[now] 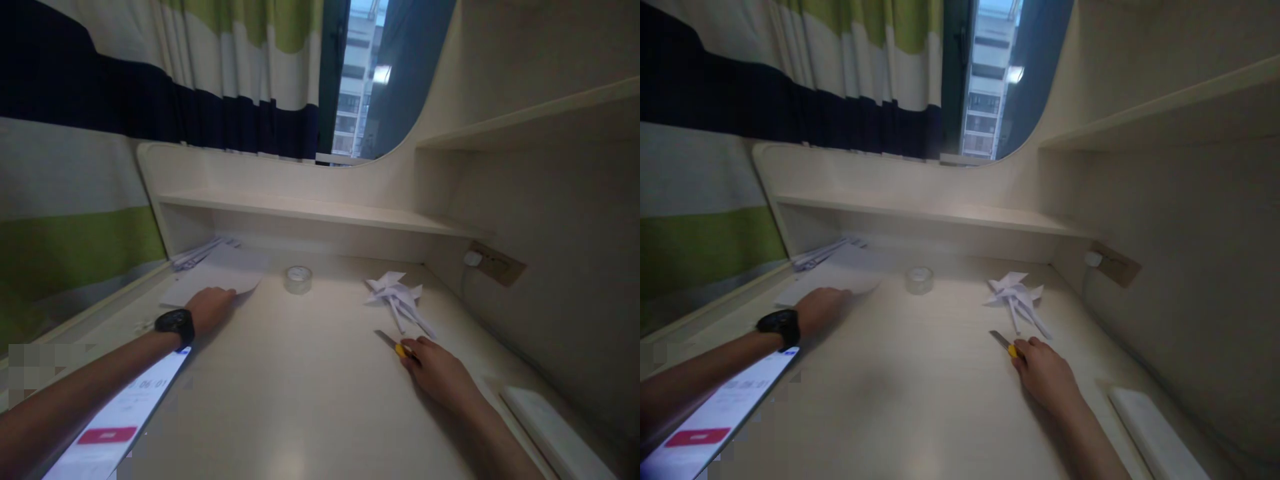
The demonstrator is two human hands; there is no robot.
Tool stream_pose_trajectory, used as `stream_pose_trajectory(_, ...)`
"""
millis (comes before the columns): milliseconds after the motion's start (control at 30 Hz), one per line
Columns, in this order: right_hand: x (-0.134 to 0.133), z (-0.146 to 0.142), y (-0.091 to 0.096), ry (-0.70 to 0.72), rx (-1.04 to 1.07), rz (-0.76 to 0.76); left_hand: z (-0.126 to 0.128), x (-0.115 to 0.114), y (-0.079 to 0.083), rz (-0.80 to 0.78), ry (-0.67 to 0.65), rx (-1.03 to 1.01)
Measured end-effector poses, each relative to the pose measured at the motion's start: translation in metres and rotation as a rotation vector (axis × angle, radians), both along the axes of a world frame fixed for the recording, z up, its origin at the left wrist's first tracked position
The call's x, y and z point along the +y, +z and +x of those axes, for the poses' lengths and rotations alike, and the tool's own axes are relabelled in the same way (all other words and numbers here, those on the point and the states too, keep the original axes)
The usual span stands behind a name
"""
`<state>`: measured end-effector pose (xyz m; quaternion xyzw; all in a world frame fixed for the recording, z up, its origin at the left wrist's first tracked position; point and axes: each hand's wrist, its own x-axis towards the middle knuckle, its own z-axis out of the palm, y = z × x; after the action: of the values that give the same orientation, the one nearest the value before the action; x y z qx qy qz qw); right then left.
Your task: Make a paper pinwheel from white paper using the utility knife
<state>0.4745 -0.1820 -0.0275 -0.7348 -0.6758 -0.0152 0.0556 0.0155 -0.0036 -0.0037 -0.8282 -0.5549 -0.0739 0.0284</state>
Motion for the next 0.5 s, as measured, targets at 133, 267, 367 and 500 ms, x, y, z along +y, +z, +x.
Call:
stream_pose_trajectory(133, 0.004, -0.002, 0.002, -0.059, 0.017, 0.155, -0.002, 0.001, 0.003, 0.002, -0.005, 0.14)
stream_pose_trajectory(267, 0.025, 0.005, 0.003, -0.182, -0.071, 0.31, -0.003, -0.003, 0.01, 0.001, -0.015, 0.155)
stream_pose_trajectory(367, 0.043, 0.011, 0.004, -0.316, -0.052, 0.265, -0.002, -0.01, 0.018, 0.038, 0.005, 0.152)
stream_pose_trajectory(500, 0.063, 0.011, 0.004, -0.372, 0.035, 0.147, 0.0, -0.024, 0.029, 0.183, 0.02, 0.171)
